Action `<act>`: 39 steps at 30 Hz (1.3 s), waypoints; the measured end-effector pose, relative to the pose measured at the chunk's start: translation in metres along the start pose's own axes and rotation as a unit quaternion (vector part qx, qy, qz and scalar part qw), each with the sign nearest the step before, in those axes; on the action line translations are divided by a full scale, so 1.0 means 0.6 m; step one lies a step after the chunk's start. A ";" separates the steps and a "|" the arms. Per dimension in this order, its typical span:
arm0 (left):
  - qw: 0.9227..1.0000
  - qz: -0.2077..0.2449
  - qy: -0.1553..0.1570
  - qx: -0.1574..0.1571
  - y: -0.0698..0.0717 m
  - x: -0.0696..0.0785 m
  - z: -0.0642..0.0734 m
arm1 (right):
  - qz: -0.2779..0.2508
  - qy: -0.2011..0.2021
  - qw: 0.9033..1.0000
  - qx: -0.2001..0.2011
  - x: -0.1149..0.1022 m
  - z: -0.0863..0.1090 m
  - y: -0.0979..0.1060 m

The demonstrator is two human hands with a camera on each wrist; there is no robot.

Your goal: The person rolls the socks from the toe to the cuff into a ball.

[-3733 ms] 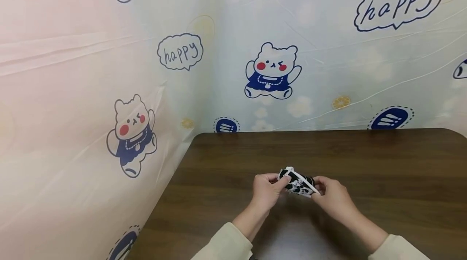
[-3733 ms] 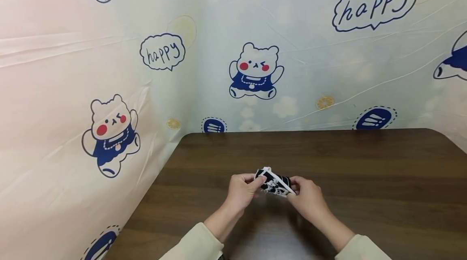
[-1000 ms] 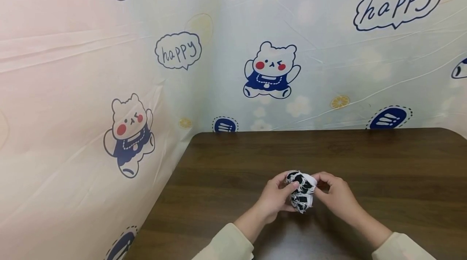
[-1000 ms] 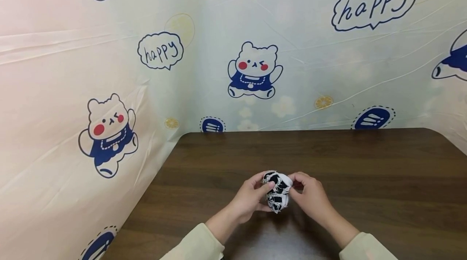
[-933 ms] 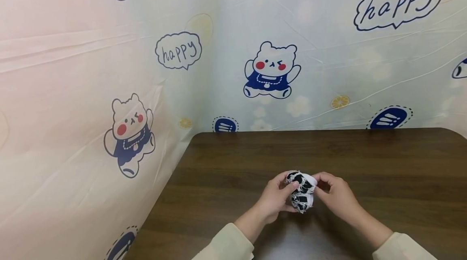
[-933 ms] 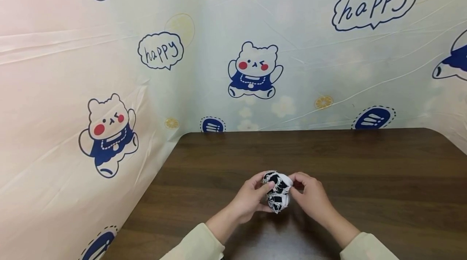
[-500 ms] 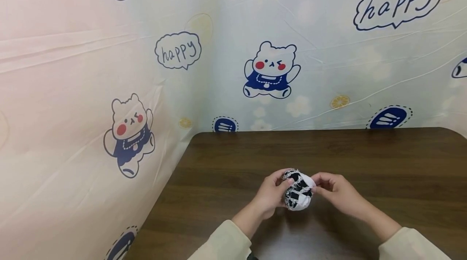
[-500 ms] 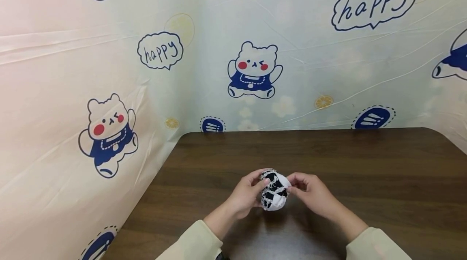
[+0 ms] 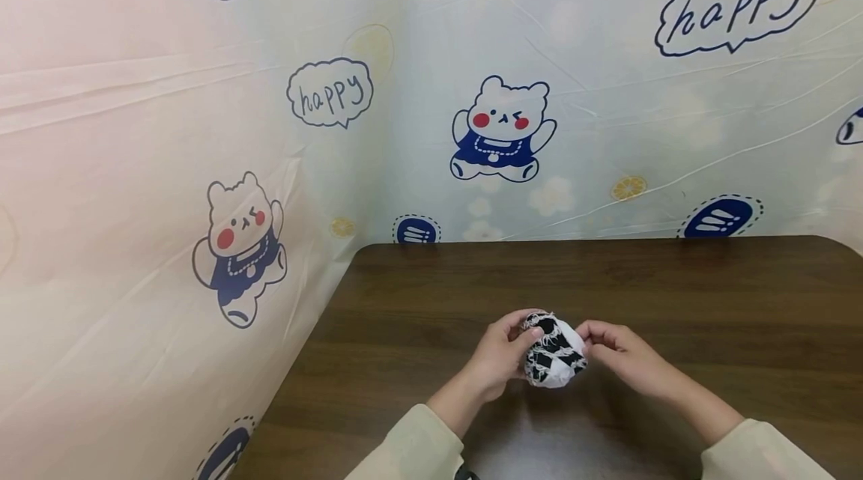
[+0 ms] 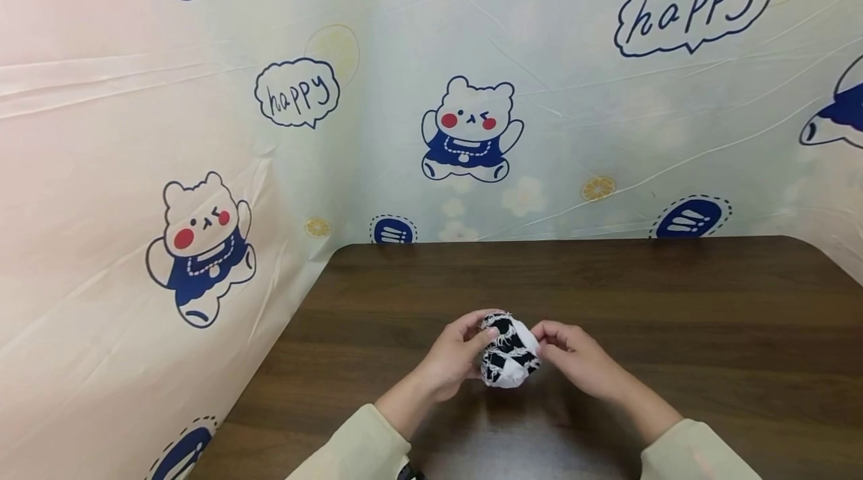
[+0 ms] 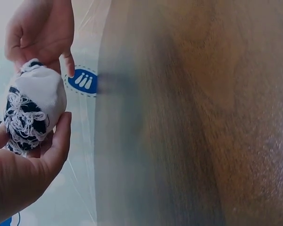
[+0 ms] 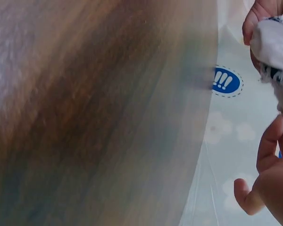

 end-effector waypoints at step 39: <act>0.991 -0.067 -0.110 0.049 -0.008 0.022 -0.035 | 0.217 0.059 0.960 0.168 0.002 -0.020 0.000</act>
Point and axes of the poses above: each hand's wrist, its own z-axis away from the middle knuckle, its own y-axis out of the back of the hand, x = y × z, the point moved 4 cm from there along -z, towards the middle knuckle, and after that the axes turned 15 degrees about x, right-handed, at the moved point
